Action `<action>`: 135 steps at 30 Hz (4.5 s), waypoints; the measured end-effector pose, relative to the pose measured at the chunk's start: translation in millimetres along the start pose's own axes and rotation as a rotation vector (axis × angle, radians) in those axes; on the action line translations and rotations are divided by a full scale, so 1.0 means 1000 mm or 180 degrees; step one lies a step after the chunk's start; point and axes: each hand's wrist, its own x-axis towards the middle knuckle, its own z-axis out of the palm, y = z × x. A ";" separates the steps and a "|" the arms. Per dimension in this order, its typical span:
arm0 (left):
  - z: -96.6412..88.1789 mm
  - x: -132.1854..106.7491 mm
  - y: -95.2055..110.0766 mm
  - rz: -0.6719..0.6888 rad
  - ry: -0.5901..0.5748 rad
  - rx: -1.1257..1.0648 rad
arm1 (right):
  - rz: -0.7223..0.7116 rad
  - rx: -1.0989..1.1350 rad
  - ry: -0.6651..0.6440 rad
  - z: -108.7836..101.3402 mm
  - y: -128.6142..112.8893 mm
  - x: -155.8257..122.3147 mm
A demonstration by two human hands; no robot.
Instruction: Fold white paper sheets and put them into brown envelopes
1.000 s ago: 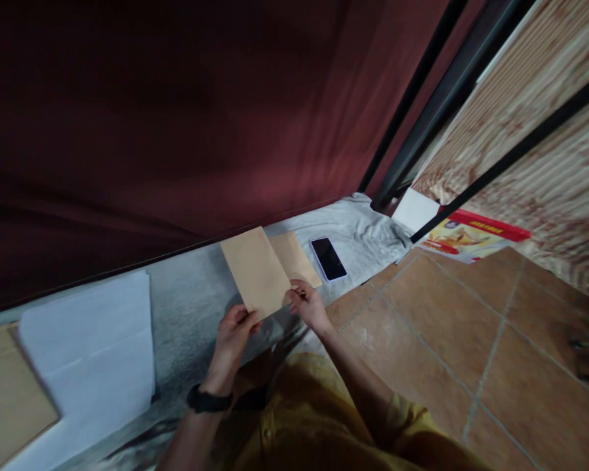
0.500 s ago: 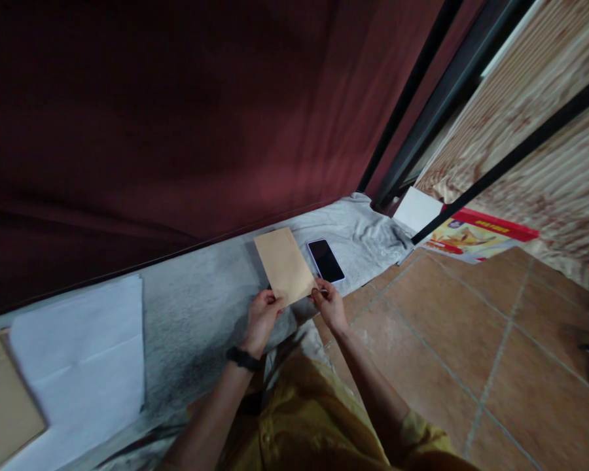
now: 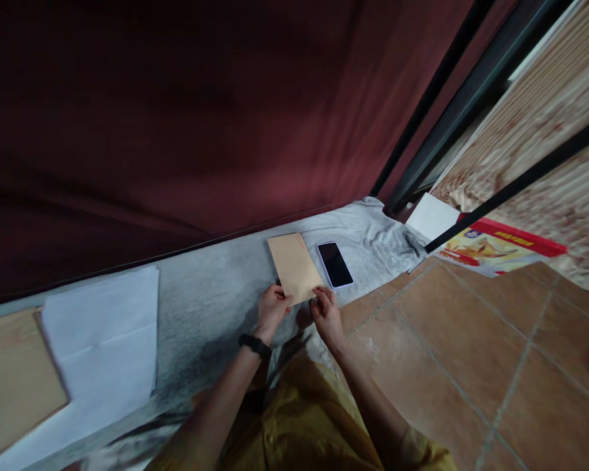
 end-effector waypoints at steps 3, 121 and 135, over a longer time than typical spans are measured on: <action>0.000 -0.005 0.002 0.0137 0.0110 0.0298 | -0.0039 -0.0076 -0.0050 -0.001 0.003 -0.001; -0.128 -0.070 -0.100 0.2119 0.0792 0.3445 | -0.1804 -0.2336 -0.1084 0.122 -0.048 -0.035; -0.126 -0.072 -0.097 0.1967 0.0578 0.3563 | -0.1658 -0.2125 -0.1383 0.125 -0.057 -0.026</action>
